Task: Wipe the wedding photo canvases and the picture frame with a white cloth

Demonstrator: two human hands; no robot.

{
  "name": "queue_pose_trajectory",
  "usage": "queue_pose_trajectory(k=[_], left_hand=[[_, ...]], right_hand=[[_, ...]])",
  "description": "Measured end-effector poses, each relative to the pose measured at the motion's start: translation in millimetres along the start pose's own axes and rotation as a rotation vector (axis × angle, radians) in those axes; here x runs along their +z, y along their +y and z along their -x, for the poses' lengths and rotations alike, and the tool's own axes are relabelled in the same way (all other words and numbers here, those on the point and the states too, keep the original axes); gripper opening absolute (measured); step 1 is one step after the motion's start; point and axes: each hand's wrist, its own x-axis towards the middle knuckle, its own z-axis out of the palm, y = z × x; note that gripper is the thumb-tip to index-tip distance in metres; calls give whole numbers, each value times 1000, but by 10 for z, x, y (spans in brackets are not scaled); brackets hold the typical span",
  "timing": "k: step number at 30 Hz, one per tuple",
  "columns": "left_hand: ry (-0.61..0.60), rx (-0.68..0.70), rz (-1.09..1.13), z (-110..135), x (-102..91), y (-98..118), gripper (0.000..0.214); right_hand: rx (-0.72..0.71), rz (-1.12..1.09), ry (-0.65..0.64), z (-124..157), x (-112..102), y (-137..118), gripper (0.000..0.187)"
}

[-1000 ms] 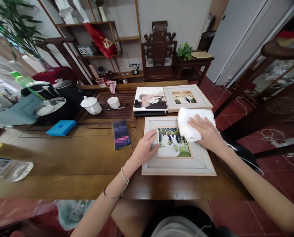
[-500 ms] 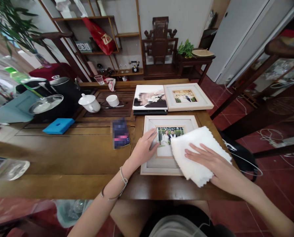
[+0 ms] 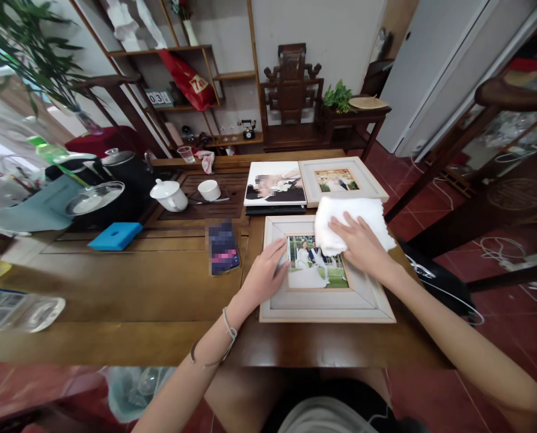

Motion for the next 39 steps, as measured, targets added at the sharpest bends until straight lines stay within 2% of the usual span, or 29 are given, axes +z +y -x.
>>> queue_pose_trajectory(k=[2,5,8,10,12,15,20,22,24,27,30,32,34,36,39], left_hand=[[-2,3,-2,-1,2,1,47],[16,16,1,-1,14,-6,45],[21,19,11,0,25,-14,44],[18,14,17,0,30,-18,44],[20,15,21,1,32,-22,44],[23,26,29,1,27,-26,44],[21,33,22,-5,18,-28,44],[24,33,19,-6,21,-29,44],[33,34,23,-4,27,-34,44],[47,41,33,-3,42,-45,44],[50,47,42,-5,55,-52,44],[47,44,48,-7,57,-51,44],[43,39,51,-9,52,-44,43],[36,33,49,-10,44,-38,43],[25,29,40,-9,35,-35,43]], right_hand=[[-34,9,-56,234,-68,-152,84],[-101,-29,-162,739,-291,-327,90],[-173,-117,-257,1203,-557,-400,100],[-175,-157,-286,1355,-670,-400,103],[-142,-185,-307,1322,-691,-371,100],[-79,-183,-303,968,-567,-267,93],[74,-94,-62,175,-215,9,84],[76,-52,-10,-14,-121,58,83],[34,-13,-14,-72,-86,22,85],[-9,9,-123,125,-153,-168,85],[-48,1,-268,611,-315,-400,81],[-150,-66,-292,981,-433,-508,88],[-182,-120,-290,1254,-528,-551,98],[-175,-140,-293,1335,-575,-528,104],[-133,-117,-290,1056,-519,-395,101]])
